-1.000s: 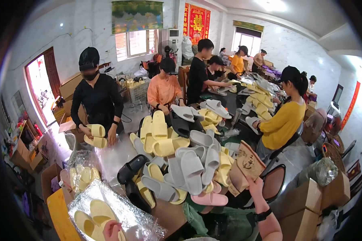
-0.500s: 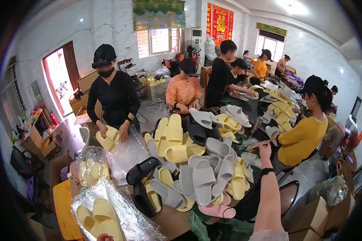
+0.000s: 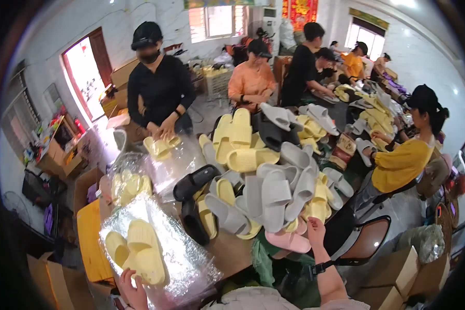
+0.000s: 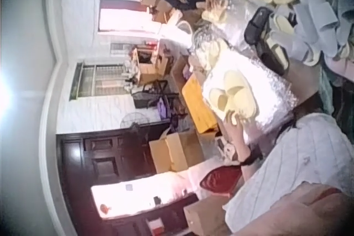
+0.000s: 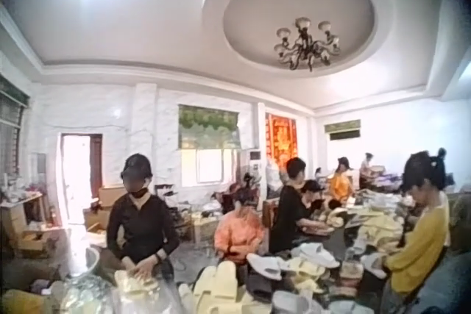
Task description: Sorting and inspecting various colors and styles of foam footwear at a communal work table.
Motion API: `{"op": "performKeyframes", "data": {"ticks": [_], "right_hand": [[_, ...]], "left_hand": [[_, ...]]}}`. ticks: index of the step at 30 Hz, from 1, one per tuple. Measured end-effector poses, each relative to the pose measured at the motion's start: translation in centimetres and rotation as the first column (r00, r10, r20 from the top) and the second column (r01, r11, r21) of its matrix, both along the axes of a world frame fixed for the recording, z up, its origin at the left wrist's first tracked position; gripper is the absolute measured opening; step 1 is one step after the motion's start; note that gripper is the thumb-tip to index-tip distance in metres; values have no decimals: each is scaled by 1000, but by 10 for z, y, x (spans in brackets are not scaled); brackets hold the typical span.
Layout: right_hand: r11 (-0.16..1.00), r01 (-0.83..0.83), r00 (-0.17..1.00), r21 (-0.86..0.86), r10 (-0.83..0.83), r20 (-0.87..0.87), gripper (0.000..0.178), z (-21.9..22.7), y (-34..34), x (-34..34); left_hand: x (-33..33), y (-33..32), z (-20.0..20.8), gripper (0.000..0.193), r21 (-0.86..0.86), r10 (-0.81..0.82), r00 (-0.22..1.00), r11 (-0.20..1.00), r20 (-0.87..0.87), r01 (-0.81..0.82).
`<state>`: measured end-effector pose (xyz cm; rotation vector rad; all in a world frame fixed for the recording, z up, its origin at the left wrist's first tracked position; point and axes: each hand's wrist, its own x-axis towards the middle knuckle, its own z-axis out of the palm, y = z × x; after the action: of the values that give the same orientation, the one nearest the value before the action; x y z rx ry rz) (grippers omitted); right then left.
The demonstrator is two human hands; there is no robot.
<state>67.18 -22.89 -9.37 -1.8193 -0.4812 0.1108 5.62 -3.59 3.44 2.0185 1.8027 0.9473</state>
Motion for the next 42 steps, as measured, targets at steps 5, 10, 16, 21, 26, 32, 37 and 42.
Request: {"op": "performKeyframes", "data": {"ticks": [5, 10, 16, 21, 26, 32, 37, 42], "right_hand": [[964, -263, 963, 22, 264, -55, 15, -5, 29, -48], [907, -419, 908, 43, 417, 41, 8, 27, 31, -84], [632, -774, 631, -39, 775, 36, 15, 113, 99, -229], [203, -965, 188, -168, 977, 100, 30, 157, 173, -359], [171, -762, 174, -624, 983, 57, 67, 137, 246, -450], [461, -548, 404, -698, 876, 262, 73, 108, 296, -520], [510, -574, 447, -640, 851, 278, 49, 102, 323, -517], [392, -655, 291, -646, 920, 263, 50, 97, 326, -484]], "left_hand": [[-16, -2, 15, 32, -30, 9, 951, 999, -308, -19], [-9, 19, -2, 45, 2, -121, 988, 993, -97, 122], [-63, -5, -15, 59, 36, 17, 991, 999, -134, -12], [-72, -1, -66, 70, 39, -218, 976, 975, -28, 219], [-45, -1, -55, 73, 19, -327, 936, 943, -131, 332], [-59, 6, -66, 79, 78, -367, 914, 920, -175, 384], [-63, 6, -77, 86, 158, -361, 920, 910, -154, 384], [-58, 3, -81, 92, 96, -342, 919, 926, -198, 365]]}}
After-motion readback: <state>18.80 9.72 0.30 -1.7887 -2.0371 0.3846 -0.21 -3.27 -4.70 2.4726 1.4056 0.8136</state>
